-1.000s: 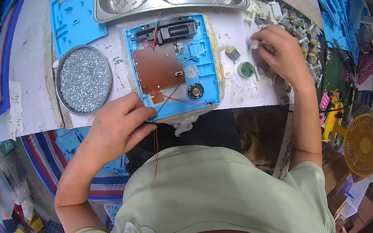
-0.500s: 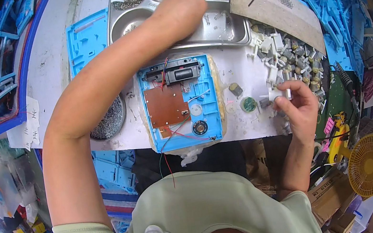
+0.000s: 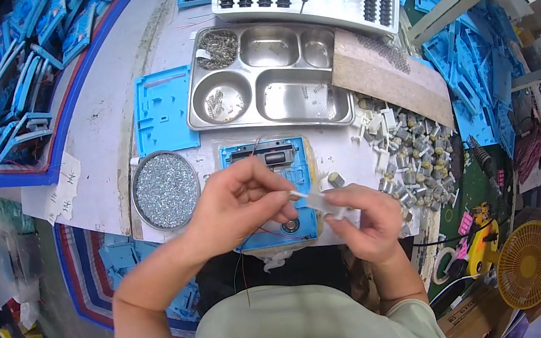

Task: Assembling or repairing an electronic device by installing internal components, soldering wires, and securing the casing with screws.

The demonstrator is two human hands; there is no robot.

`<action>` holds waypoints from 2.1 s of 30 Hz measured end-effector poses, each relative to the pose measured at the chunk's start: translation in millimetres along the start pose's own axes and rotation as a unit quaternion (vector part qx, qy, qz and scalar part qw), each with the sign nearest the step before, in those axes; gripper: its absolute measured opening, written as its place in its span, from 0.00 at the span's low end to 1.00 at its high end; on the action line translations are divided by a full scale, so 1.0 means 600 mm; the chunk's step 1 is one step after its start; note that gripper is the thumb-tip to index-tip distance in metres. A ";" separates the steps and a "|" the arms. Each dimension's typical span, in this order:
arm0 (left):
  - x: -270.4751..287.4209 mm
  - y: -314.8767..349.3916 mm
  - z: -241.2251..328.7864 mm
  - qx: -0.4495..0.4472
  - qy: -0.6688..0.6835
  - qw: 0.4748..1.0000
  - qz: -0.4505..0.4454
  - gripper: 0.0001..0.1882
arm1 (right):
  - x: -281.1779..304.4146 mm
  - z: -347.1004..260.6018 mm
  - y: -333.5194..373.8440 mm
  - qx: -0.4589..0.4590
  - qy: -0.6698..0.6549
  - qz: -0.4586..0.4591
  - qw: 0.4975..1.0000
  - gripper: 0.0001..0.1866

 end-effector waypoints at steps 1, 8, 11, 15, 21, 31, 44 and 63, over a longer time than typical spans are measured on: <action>0.010 0.014 -0.016 0.001 0.044 0.999 0.033 0.04 | -0.013 -0.004 -0.005 0.006 -0.003 -0.017 1.000 0.17; 0.021 0.085 -0.050 -0.012 0.063 0.996 0.056 0.07 | -0.082 -0.042 0.007 0.126 0.071 -0.119 0.982 0.21; 0.007 0.096 -0.042 0.021 -0.025 0.999 0.016 0.11 | -0.083 -0.030 0.020 0.103 0.115 -0.143 0.978 0.23; -0.045 0.129 -0.051 0.154 0.039 0.985 -0.066 0.20 | -0.075 0.017 0.062 -0.023 0.052 -0.216 0.975 0.23; -0.014 0.028 -0.010 0.002 -0.244 0.965 -0.097 0.20 | -0.054 0.100 0.129 -0.234 -0.373 -0.143 0.886 0.15; -0.041 -0.059 -0.050 -0.195 -0.569 0.795 -0.081 0.07 | 0.037 0.126 0.083 -0.252 -0.138 0.041 0.957 0.16; 0.021 0.022 -0.017 -0.265 -0.434 0.858 0.071 0.06 | -0.061 0.048 -0.022 0.067 0.251 -0.125 0.958 0.17; -0.033 0.035 -0.036 -0.368 -0.492 0.779 -0.122 0.18 | -0.090 0.077 0.006 0.027 0.250 -0.120 0.960 0.13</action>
Point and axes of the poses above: each hand's wrist, its own y-axis away from the middle knuckle, its own x-axis out of the back of the hand, z = x × y, the point moved 9 cm from there along -y, towards the middle knuckle, and after that the axes turned 11 degrees about -x, right-handed, at the moved point
